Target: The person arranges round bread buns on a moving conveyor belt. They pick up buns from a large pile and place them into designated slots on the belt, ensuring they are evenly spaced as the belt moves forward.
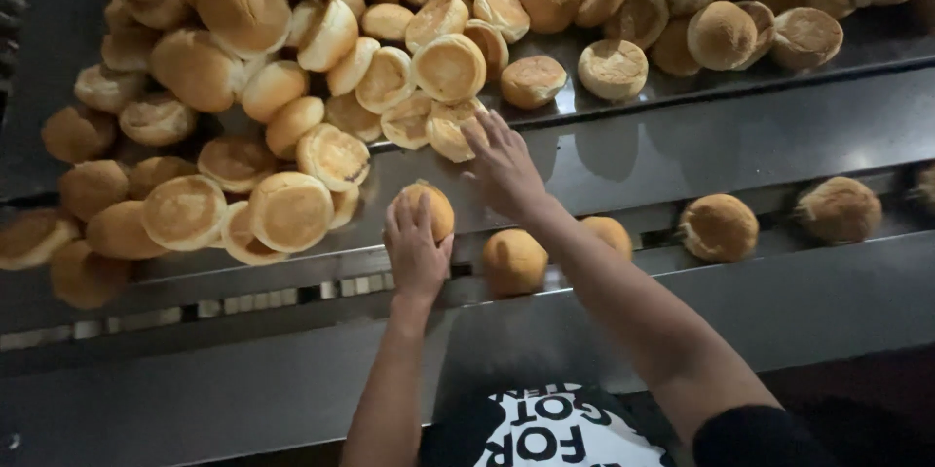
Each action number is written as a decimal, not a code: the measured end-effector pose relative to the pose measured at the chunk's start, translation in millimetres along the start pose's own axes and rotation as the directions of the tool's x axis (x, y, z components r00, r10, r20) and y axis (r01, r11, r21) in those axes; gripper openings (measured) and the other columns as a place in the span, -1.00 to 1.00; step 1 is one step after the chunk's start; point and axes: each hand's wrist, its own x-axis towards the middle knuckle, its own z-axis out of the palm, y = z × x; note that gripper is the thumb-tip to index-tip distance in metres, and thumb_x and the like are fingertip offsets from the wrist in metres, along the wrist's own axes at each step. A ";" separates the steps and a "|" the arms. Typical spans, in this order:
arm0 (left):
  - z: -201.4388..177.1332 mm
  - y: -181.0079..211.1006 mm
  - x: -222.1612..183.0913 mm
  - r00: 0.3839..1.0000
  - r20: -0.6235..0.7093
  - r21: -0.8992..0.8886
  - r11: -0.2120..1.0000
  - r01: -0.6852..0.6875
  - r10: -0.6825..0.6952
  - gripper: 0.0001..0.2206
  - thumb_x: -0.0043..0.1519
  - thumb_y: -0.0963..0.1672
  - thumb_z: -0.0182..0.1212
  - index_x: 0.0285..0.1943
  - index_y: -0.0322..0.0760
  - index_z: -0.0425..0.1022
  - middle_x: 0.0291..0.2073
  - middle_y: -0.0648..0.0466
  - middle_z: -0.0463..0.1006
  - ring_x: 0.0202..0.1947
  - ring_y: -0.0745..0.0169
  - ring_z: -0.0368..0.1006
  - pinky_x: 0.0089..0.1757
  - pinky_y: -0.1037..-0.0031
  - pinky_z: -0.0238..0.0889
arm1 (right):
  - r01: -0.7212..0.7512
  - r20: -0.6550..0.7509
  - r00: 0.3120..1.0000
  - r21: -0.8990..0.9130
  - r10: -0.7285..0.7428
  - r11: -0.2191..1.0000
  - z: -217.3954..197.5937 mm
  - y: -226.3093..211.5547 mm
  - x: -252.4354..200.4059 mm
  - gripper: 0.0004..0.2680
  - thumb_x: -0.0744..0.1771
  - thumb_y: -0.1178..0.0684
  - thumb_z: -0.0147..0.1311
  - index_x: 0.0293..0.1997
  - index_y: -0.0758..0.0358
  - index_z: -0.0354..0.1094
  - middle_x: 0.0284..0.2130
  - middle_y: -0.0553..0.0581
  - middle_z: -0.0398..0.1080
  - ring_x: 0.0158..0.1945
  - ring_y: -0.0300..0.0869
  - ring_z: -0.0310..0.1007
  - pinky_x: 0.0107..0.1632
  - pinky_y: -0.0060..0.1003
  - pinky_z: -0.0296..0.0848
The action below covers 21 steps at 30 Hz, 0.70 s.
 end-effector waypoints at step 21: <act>6.3 -116.9 -93.4 0.971 -0.019 -0.085 0.968 0.236 -0.238 -0.26 0.10 0.03 0.36 0.45 -0.33 0.22 0.40 -0.30 0.17 0.35 -0.45 0.02 0.27 -0.18 -0.17 | -0.886 0.821 0.455 0.375 0.345 0.274 -34.4 -17.4 -91.4 -0.54 0.30 -0.24 0.06 0.32 0.10 0.37 -0.18 0.08 0.51 -0.24 -0.22 0.47 -0.22 -0.37 0.45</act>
